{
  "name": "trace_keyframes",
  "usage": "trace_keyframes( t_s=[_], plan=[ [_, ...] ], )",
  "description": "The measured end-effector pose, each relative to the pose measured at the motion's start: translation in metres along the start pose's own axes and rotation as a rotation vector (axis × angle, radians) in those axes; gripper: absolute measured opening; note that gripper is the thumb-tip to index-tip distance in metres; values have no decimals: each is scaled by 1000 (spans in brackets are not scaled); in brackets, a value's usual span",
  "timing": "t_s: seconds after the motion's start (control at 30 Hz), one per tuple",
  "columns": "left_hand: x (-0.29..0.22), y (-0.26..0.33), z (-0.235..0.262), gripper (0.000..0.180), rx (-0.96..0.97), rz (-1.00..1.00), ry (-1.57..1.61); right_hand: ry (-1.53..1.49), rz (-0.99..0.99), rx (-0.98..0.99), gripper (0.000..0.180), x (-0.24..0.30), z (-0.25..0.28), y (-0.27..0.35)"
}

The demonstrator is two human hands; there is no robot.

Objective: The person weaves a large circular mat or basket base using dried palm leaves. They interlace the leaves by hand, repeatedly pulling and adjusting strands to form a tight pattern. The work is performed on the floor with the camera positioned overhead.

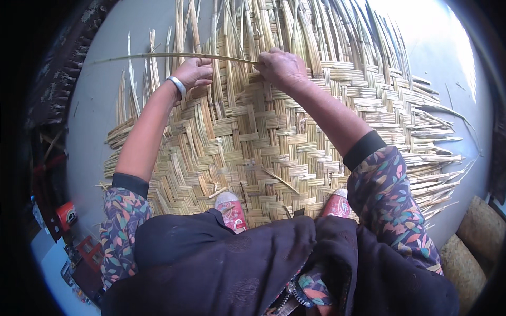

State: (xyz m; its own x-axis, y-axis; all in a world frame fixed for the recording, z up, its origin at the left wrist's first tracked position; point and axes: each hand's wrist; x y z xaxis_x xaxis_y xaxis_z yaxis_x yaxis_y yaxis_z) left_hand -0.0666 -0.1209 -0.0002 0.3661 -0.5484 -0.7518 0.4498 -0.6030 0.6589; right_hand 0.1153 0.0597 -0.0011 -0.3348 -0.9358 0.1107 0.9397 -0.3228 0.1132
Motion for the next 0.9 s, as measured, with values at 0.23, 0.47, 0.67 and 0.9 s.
trace_keyframes(
  t_s=[0.23,0.47,0.67,0.9],
  plan=[
    [-32,-18,-23,58,-71,-24,183,-128,-124,-119,18,4,3,7],
    [-46,-41,-33,74,-3,81,-98,-273,-229,-149,15,3,9,6],
    [-28,-53,-49,28,143,-4,544,-548,-397,-87,17,-9,0,4],
    [-31,-48,-51,21,85,14,561,-486,-381,-73,22,-7,-7,1]
  ],
)
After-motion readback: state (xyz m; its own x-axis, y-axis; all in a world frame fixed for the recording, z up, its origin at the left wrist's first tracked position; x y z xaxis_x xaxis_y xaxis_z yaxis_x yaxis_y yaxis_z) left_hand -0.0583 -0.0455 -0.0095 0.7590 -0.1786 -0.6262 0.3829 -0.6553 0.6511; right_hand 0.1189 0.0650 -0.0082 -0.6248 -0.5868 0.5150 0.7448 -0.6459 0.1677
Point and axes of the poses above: each hand's wrist, its own y-axis away from the middle knuckle, its own z-axis out of the back of the hand, x = y × z, and after that the axes turned 12 degrees about y, right-handed
